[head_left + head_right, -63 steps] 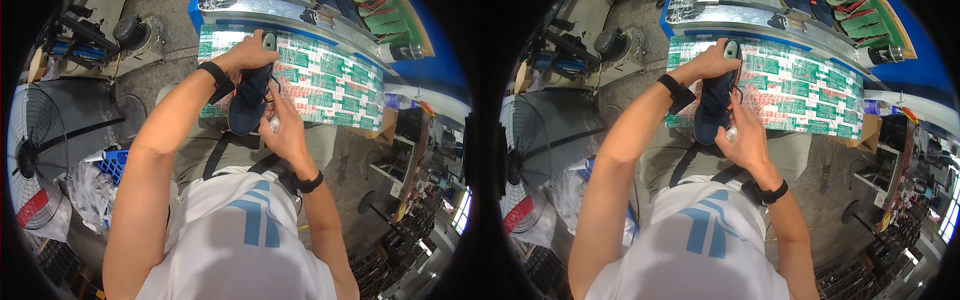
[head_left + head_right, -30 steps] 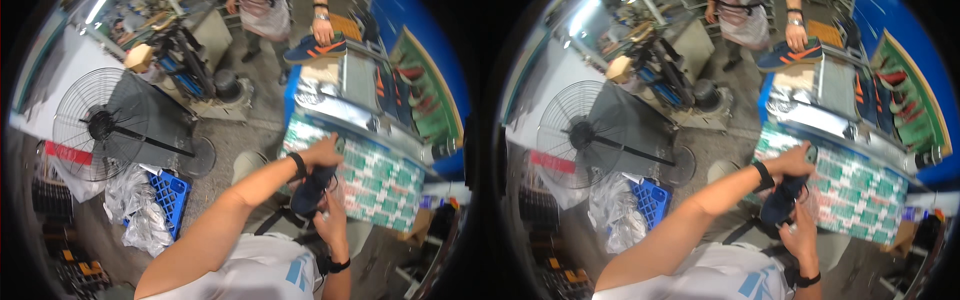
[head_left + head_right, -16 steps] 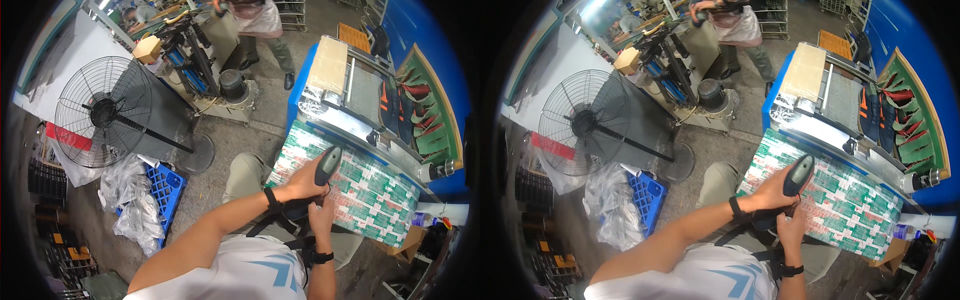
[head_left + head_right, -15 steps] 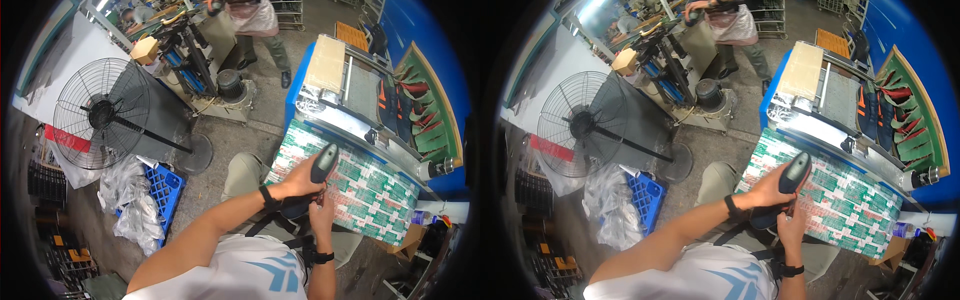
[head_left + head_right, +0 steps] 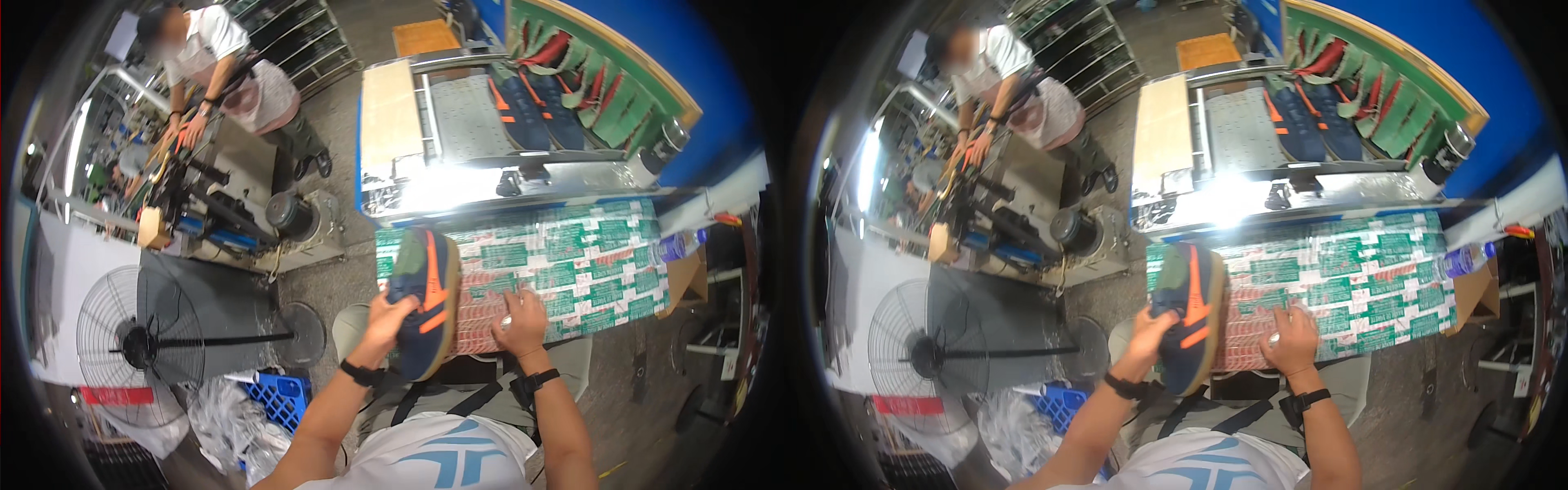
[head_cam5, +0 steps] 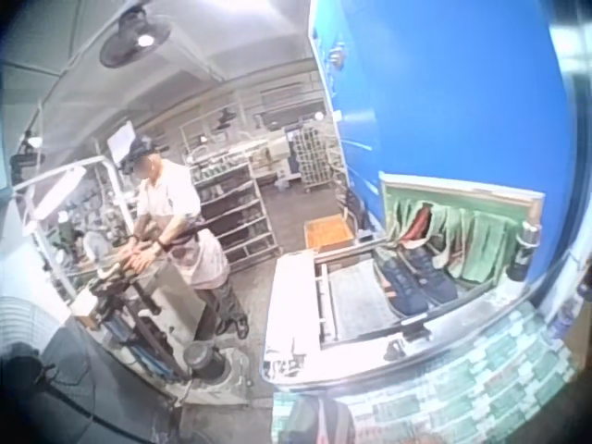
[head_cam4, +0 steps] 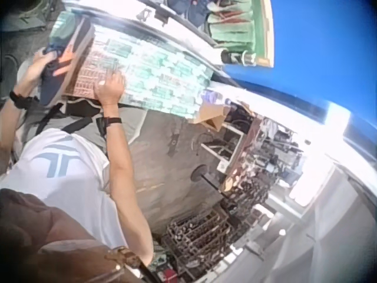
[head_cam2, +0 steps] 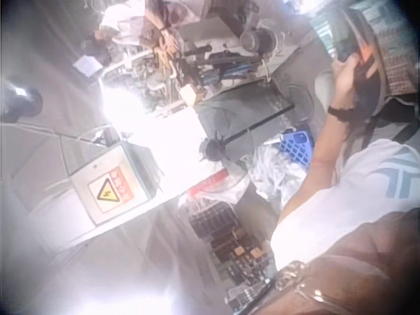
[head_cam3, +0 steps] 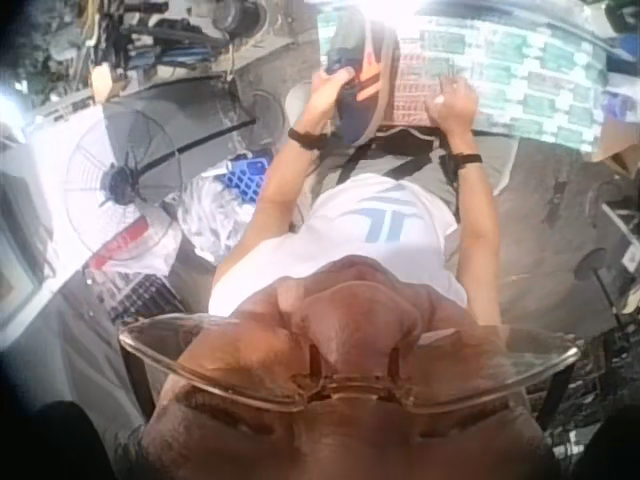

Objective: Manually assemble various shoe components at a manufacturing station.

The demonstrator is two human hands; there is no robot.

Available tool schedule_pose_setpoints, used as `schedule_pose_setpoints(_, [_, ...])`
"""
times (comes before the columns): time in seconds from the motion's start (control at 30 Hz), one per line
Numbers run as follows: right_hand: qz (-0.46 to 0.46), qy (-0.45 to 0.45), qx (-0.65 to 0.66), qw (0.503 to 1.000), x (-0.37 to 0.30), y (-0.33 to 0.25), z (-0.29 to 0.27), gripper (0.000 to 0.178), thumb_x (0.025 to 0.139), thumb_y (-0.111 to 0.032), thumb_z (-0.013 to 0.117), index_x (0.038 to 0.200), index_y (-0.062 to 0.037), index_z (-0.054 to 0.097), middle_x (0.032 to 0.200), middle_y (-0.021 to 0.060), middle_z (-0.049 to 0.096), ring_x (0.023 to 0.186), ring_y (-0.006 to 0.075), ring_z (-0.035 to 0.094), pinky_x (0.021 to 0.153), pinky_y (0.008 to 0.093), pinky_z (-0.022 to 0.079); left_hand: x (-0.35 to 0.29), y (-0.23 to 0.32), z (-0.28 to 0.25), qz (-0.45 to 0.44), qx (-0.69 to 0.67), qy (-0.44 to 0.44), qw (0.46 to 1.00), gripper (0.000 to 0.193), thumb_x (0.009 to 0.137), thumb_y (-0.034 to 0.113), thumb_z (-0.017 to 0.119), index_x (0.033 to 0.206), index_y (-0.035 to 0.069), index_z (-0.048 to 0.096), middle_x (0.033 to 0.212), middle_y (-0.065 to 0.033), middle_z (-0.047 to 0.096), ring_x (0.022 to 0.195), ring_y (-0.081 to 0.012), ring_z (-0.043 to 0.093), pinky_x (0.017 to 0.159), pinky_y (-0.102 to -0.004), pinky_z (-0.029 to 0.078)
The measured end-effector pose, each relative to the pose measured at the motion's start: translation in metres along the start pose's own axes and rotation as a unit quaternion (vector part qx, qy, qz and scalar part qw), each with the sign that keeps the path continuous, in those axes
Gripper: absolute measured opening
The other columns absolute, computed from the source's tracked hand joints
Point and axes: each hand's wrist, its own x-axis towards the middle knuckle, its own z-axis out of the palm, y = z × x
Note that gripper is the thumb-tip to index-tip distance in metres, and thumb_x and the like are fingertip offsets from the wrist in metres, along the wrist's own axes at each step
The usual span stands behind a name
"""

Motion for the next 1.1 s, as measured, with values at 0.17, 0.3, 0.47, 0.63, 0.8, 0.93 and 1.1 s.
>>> schedule_pose_setpoints(0.17, [0.032, -0.022, 0.004, 0.999, -0.008, 0.008, 0.000, 0.045, 0.077, -0.024, 0.080, 0.120, -0.0091, 0.080, 0.110, 0.0163, 0.067, 0.097, 0.0377, 0.069, 0.086, 0.0511, 0.056, 0.041, 0.127, -0.001, 0.116, 0.134, -0.006, 0.984, 0.043, 0.094, 0.014, 0.083, 0.132, 0.000, 0.072, 0.112, -0.0036, 0.079, 0.097, -0.0132, 0.074, 0.091, -0.0309, 0.059])
schedule_pose_setpoints(0.3, [0.028, -0.040, 0.014, 0.999, -0.006, 0.007, 0.001, 0.045, 0.079, -0.027, 0.081, 0.121, -0.0116, 0.080, 0.112, 0.0147, 0.068, 0.093, 0.0357, 0.069, 0.082, 0.0492, 0.055, 0.163, 0.225, 0.004, 0.274, 0.346, -0.071, 0.895, 0.069, 0.080, 0.010, 0.090, 0.143, -0.005, 0.067, 0.122, -0.0072, 0.078, 0.105, -0.0137, 0.073, 0.094, -0.0319, 0.061])
schedule_pose_setpoints(0.47, [0.035, -0.037, 0.021, 0.998, -0.001, 0.007, 0.001, 0.048, 0.075, -0.026, 0.080, 0.121, -0.0138, 0.082, 0.108, 0.0139, 0.067, 0.092, 0.0349, 0.069, 0.081, 0.0475, 0.056, 0.304, 0.280, 0.026, 0.230, 0.524, -0.074, 0.816, 0.084, 0.078, 0.005, 0.089, 0.157, 0.000, 0.061, 0.124, -0.0108, 0.079, 0.113, -0.0183, 0.074, 0.103, -0.0335, 0.057])
schedule_pose_setpoints(0.63, [0.036, -0.025, 0.029, 0.999, -0.001, 0.011, 0.000, 0.048, 0.074, -0.026, 0.081, 0.121, -0.0152, 0.081, 0.108, 0.0128, 0.067, 0.090, 0.0328, 0.069, 0.080, 0.0460, 0.056, 0.359, 0.276, 0.043, 0.259, 0.610, -0.046, 0.747, 0.078, 0.083, 0.011, 0.084, 0.157, -0.001, 0.059, 0.121, -0.0198, 0.080, 0.113, -0.0302, 0.078, 0.104, -0.0378, 0.058])
schedule_pose_setpoints(0.8, [0.034, -0.031, 0.030, 0.998, 0.005, 0.013, -0.012, 0.035, 0.081, -0.024, 0.075, 0.115, -0.0190, 0.079, 0.101, 0.0080, 0.067, 0.082, 0.0272, 0.067, 0.074, 0.0404, 0.051, 0.319, 0.211, 0.238, 0.350, 0.595, -0.068, 0.720, 0.089, 0.093, 0.040, 0.079, 0.161, -0.011, 0.051, 0.151, -0.0378, 0.064, 0.145, -0.0492, 0.061, 0.125, -0.0458, 0.046])
schedule_pose_setpoints(0.93, [0.059, -0.036, 0.041, 0.997, -0.007, 0.016, -0.002, 0.046, 0.078, -0.023, 0.077, 0.124, -0.0205, 0.081, 0.099, 0.0031, 0.065, 0.086, 0.0238, 0.069, 0.077, 0.0382, 0.055, 0.367, 0.172, 0.354, 0.122, 0.519, -0.150, 0.833, 0.108, 0.092, 0.082, 0.072, 0.156, -0.004, 0.061, 0.152, -0.0279, 0.066, 0.143, -0.0425, 0.061, 0.117, -0.0552, 0.045])
schedule_pose_setpoints(1.1, [0.046, -0.040, 0.032, 0.998, -0.006, 0.013, 0.002, 0.047, 0.079, -0.025, 0.079, 0.126, -0.0170, 0.079, 0.107, 0.0050, 0.068, 0.090, 0.0216, 0.070, 0.084, 0.0359, 0.055, 0.467, 0.164, 0.348, 0.141, 0.521, -0.015, 0.842, 0.112, 0.077, 0.083, 0.087, 0.139, -0.009, 0.074, 0.126, -0.0192, 0.079, 0.115, -0.0345, 0.074, 0.091, -0.0541, 0.059])
